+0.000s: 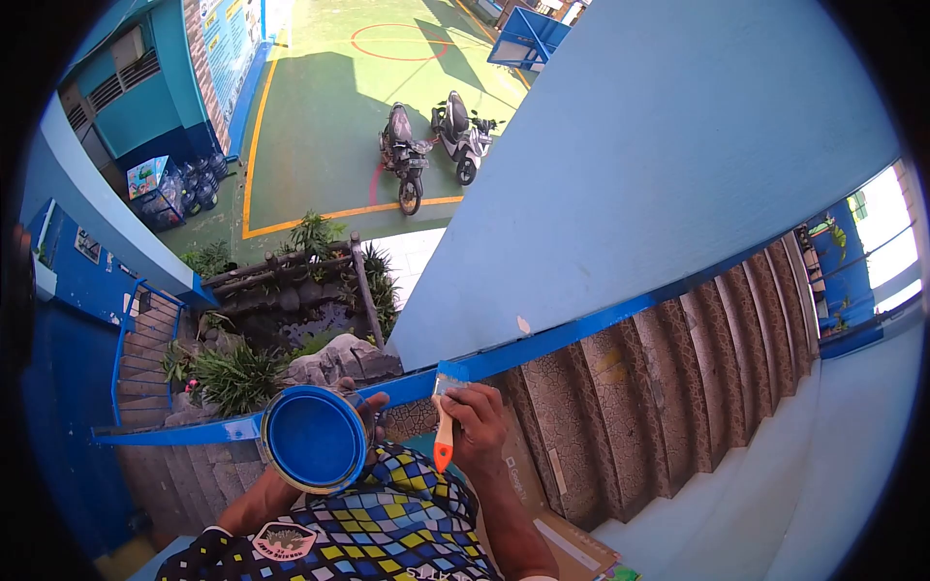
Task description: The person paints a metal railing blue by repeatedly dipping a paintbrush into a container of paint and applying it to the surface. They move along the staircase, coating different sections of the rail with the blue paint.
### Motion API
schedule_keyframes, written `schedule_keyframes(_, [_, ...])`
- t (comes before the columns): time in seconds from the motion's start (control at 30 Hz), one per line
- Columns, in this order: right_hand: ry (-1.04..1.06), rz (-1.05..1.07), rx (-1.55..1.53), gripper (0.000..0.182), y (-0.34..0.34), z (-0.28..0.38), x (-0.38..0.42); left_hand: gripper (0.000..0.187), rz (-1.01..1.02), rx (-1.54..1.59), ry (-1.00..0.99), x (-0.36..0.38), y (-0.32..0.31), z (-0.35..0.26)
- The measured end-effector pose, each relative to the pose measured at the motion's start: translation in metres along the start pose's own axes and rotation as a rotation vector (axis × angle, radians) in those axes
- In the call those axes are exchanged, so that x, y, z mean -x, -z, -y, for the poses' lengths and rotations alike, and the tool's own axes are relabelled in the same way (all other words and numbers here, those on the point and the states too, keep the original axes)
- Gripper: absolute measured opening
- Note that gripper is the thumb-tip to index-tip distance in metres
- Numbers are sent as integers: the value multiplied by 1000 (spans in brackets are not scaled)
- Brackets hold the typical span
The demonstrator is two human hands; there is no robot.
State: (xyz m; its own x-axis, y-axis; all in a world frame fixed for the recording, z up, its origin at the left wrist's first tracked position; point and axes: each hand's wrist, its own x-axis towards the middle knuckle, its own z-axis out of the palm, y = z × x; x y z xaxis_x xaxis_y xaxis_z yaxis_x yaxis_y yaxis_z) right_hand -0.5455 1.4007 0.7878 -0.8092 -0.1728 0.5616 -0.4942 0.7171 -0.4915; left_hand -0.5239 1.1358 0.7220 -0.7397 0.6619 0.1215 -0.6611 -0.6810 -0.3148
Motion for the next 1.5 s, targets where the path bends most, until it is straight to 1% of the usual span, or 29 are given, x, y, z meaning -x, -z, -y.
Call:
schedule_keyframes(0.1, [64, 146, 42, 33, -2, 2, 3, 66, -24, -40, -23, 3, -4, -2])
schedule_keyframes(0.13, [50, 123, -5, 31, -2, 4, 4, 66, -43, -58, -39, 5, -6, -1])
schedule_keyframes(0.23, [16, 46, -5, 28, 7, 14, -8, 66, -32, -22, -46, 5, -5, 1])
schedule_keyframes(0.27, [34, 24, 29, 26, 4, 9, -10, 65, -22, -20, -43, 5, -2, 1])
schedule_keyframes(0.37, [38, 134, 72, 27, -2, 1, -11, 65, -2, -8, -36, 4, 3, 0])
schedule_keyframes(0.4, [74, 150, 81, 28, 0, 5, -13, 65, -4, 4, -36, 4, 1, 0])
schedule_keyframes(0.5, [-27, 64, -36, 29, 3, 11, -13, 66, -21, 23, -50, 6, 0, 1])
schedule_keyframes(0.53, [-30, 12, -58, 26, 1, 4, -9, 66, -27, 26, -54, 6, 0, 1])
schedule_keyframes(0.63, [-640, -229, -527, 26, -13, 7, 0, 67, -26, 12, -46, 6, 2, 0])
schedule_keyframes(0.67, [-731, -269, -559, 25, -16, 8, -6, 67, -16, 16, -45, 5, 1, 0])
schedule_keyframes(0.77, [-765, -245, -256, 25, -13, -11, -13, 69, 7, 24, -39, 4, 0, 2])
schedule_keyframes(0.9, [-673, -354, -117, 25, -7, -23, -11, 74, 3, 4, -64, 6, 0, 2])
schedule_keyframes(1.0, [-254, -354, 110, 23, -3, -20, -10, 76, 14, 1, -64, 3, -7, 5])
schedule_keyframes(1.13, [-58, -79, 161, 26, -10, 3, -12, 76, 10, -19, -53, 5, 1, 2])
schedule_keyframes(1.23, [-2, 69, 6, 26, -12, 17, -7, 76, -34, -5, -67, 8, 4, 1])
schedule_keyframes(1.27, [-9, 68, -40, 25, -9, 18, -6, 75, -19, -15, -60, 7, 2, 1])
schedule_keyframes(1.37, [-3, -70, -17, 25, -3, 12, -5, 72, 12, -32, -54, 7, -4, 2])
schedule_keyframes(1.4, [-2, -88, 38, 27, -1, 11, -7, 71, 17, -30, -54, 7, -3, 2])
schedule_keyframes(1.5, [-3, 48, 53, 28, -2, -1, -1, 69, 28, -10, -48, 7, 0, 3])
